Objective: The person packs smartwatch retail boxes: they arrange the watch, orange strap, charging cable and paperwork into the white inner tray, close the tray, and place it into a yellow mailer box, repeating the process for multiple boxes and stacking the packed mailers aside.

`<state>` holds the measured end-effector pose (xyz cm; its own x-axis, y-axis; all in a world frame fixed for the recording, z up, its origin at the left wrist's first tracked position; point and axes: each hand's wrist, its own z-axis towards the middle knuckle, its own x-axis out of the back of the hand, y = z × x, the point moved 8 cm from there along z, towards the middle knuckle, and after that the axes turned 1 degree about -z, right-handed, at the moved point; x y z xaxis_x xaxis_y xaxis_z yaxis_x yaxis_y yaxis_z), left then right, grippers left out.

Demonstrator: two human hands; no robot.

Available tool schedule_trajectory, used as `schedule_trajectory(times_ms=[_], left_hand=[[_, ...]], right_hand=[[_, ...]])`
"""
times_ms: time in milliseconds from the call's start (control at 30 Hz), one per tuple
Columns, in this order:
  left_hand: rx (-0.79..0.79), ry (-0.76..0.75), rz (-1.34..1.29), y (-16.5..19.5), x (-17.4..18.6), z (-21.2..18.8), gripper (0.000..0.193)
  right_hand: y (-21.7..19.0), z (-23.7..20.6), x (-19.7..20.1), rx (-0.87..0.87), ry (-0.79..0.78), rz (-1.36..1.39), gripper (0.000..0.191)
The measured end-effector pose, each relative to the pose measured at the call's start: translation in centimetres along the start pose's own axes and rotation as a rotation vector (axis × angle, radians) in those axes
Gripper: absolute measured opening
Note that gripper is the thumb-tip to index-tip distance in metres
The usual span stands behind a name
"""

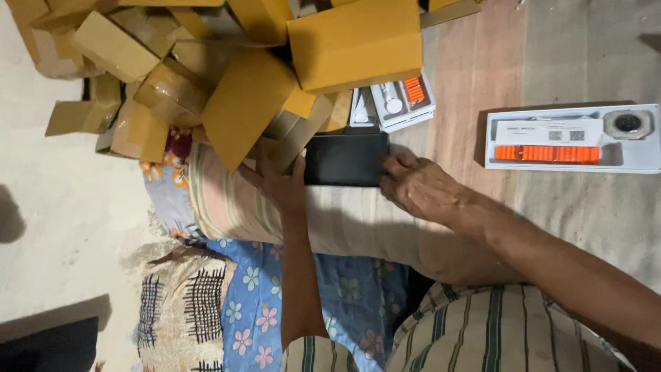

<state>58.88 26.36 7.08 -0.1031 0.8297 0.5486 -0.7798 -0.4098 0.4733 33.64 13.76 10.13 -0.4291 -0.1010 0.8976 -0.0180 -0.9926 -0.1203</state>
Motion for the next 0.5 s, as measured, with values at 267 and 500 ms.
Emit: schedule_trajectory(times_ms=[267, 500], left_hand=[[-0.122, 0.115, -0.015, 1.4, 4.3, 0.7, 0.035], [-0.195, 0.107, 0.019, 5.7, 6.0, 3.9, 0.03]], right_hand=[[-1.3, -4.6, -0.9, 0.033, -0.132, -0.022, 0.023], [-0.6, -8.9, 1.2, -0.139, 0.028, 0.02, 0.019]])
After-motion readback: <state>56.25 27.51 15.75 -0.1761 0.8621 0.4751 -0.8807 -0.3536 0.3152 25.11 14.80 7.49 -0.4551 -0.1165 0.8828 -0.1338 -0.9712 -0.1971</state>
